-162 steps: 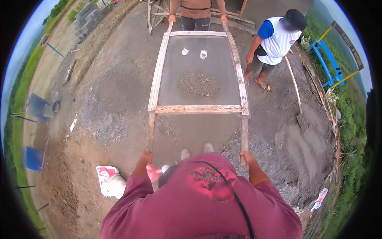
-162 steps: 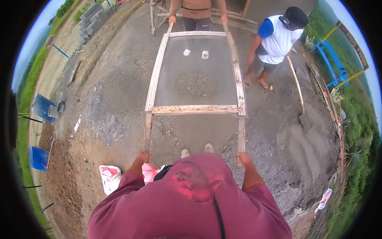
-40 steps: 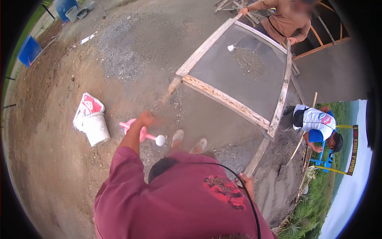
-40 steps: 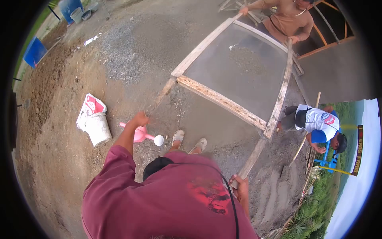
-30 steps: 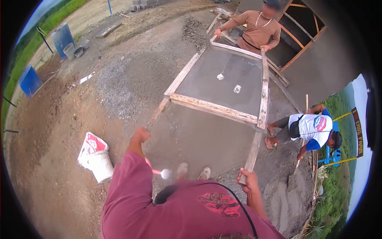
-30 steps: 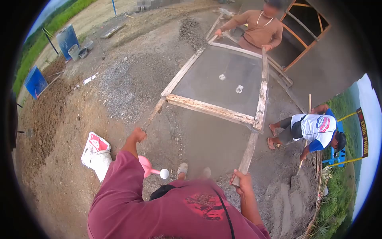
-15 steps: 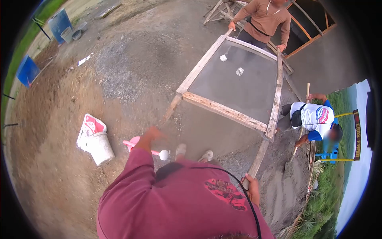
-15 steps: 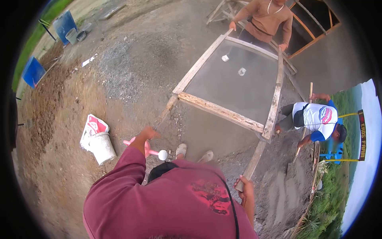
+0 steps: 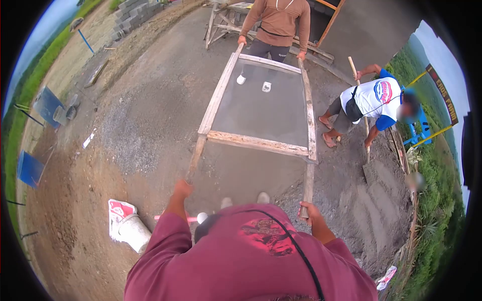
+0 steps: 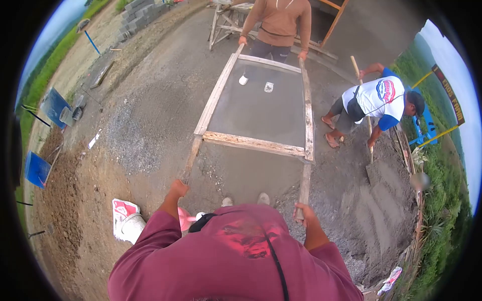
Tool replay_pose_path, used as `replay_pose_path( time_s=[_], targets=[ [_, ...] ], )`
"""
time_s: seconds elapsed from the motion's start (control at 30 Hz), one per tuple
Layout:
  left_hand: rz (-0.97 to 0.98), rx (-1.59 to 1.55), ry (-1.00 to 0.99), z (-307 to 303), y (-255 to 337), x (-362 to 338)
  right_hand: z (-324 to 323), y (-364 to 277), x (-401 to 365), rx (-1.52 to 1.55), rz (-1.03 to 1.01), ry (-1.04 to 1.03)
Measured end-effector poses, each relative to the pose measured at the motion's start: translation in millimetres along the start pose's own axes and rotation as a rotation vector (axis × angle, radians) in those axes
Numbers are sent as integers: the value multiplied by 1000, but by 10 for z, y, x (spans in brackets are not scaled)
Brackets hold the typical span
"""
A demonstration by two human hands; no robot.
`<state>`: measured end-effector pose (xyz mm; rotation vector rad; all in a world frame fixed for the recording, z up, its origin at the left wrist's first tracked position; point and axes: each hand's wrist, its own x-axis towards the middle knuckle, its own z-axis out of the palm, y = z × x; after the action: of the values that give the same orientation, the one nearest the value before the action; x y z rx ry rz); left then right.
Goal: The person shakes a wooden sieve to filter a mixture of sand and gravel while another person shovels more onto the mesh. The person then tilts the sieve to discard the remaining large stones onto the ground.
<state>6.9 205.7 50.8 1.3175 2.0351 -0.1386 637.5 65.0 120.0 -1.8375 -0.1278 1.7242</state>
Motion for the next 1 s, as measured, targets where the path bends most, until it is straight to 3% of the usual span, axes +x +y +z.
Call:
replay_pose_path(
  time_s=[0.2, 0.3, 0.4, 0.5, 0.7, 0.9, 1.0],
  targets=[
    [11, -38, 30, 258, 338, -161, -479, 105, 268, 22, -12, 12],
    [32, 151, 118, 529, 367, -193, -736, 180, 368, 61, -1, -41],
    [-38, 89, -58, 639, 524, -404, -993, 224, 509, 81, 38, -32],
    [-29, 65, 65, 829, 656, -607, -1215, 251, 585, 42, 52, -25],
    [-68, 17, -8, 1079, 704, -593, -1492, 253, 722, 15, 42, -61],
    [-165, -29, -61, 1032, 1023, -676, -1699, 21, 808, 23, 18, -45],
    [-123, -18, -104, 1027, 1317, -872, -1884, 93, 1024, 16, 16, -31]
  ],
)
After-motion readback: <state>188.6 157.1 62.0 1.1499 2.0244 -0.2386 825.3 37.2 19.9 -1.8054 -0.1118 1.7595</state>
